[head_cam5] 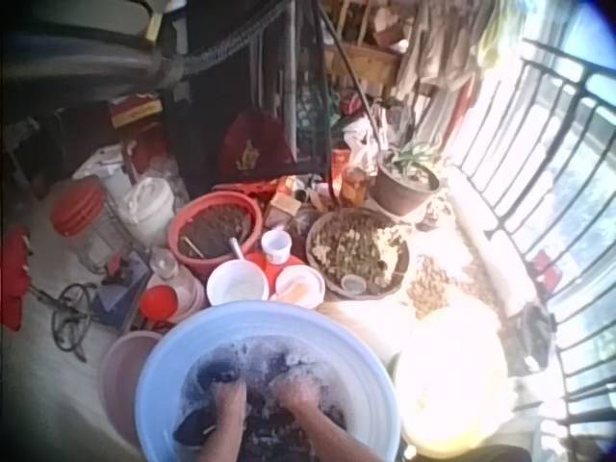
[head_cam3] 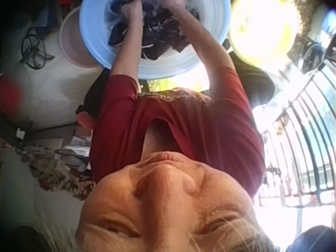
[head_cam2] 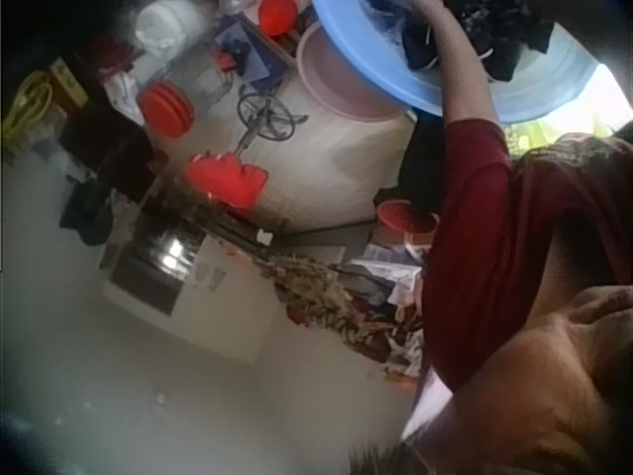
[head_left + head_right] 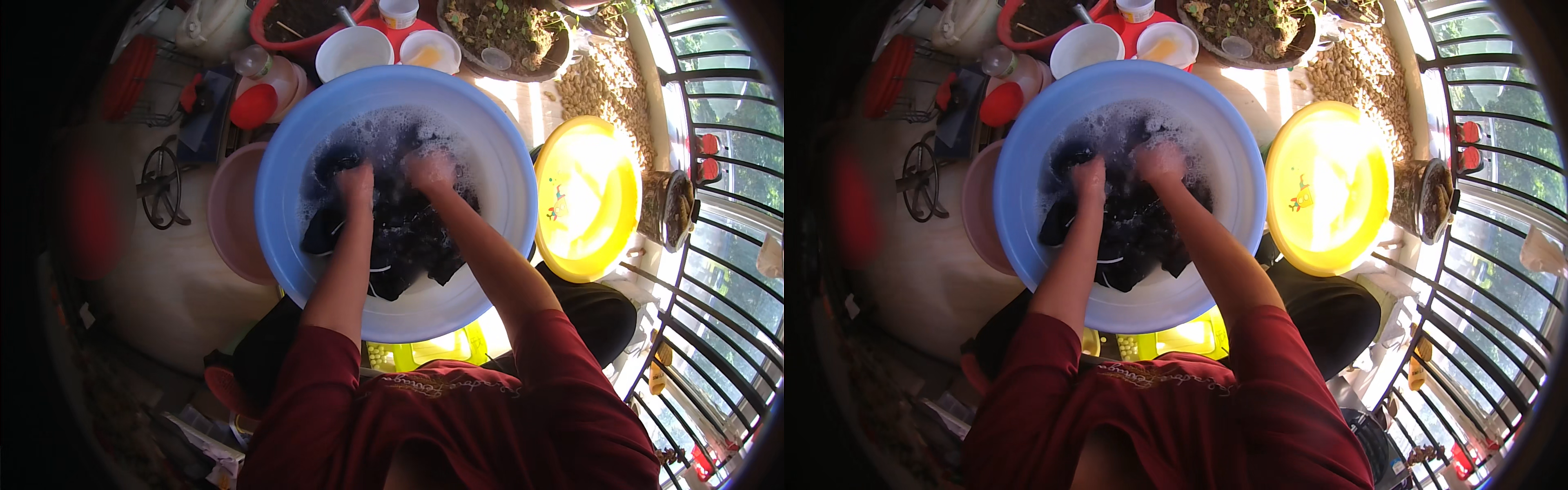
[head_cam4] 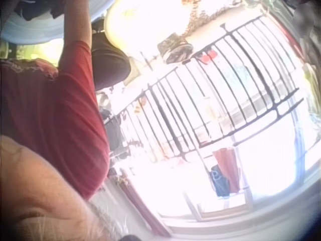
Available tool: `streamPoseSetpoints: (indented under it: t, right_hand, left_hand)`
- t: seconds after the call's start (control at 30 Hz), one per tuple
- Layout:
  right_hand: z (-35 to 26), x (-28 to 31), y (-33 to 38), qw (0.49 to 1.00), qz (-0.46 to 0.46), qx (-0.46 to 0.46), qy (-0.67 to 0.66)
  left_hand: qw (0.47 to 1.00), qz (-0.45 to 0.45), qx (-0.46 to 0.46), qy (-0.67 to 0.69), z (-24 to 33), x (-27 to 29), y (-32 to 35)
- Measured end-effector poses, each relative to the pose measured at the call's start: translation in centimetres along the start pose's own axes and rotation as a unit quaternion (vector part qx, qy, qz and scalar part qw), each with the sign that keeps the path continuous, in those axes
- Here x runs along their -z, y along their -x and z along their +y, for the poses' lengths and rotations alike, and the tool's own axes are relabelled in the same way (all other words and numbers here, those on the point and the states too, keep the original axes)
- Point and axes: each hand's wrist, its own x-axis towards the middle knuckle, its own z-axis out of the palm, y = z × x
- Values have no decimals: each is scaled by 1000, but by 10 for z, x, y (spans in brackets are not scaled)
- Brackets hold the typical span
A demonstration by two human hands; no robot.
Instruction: The person washes black clothing by hand in a basin of soapy water, scrubbing and wringing the fabric before placing it in another container.
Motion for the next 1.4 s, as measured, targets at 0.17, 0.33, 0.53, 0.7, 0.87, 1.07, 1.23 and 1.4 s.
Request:
streamPoseSetpoints:
  t: [0.17,0.33,0.53,0.7,0.87,1.07,1.23,1.4]
  right_hand:
    - [-23,43,92,724,-179,-31,-666]
    - [-30,28,172,928,96,341,-112]
    - [-12,18,78,946,183,121,-239]
    - [-14,0,136,905,146,361,-170]
    - [-16,-5,94,958,136,170,-187]
    - [2,42,61,940,229,238,81]
    - [-4,19,63,912,112,360,163]
    - [-6,20,16,939,-17,216,266]
  left_hand:
    - [739,-301,124,589,35,25,53]
    - [631,-361,125,675,6,13,61]
    - [766,-180,185,589,53,25,113]
    - [766,-294,214,530,50,50,92]
    - [790,-153,140,577,37,27,103]
    - [772,-270,110,565,47,23,130]
    - [656,-332,142,663,31,-1,139]
    - [696,-273,216,628,-3,18,117]
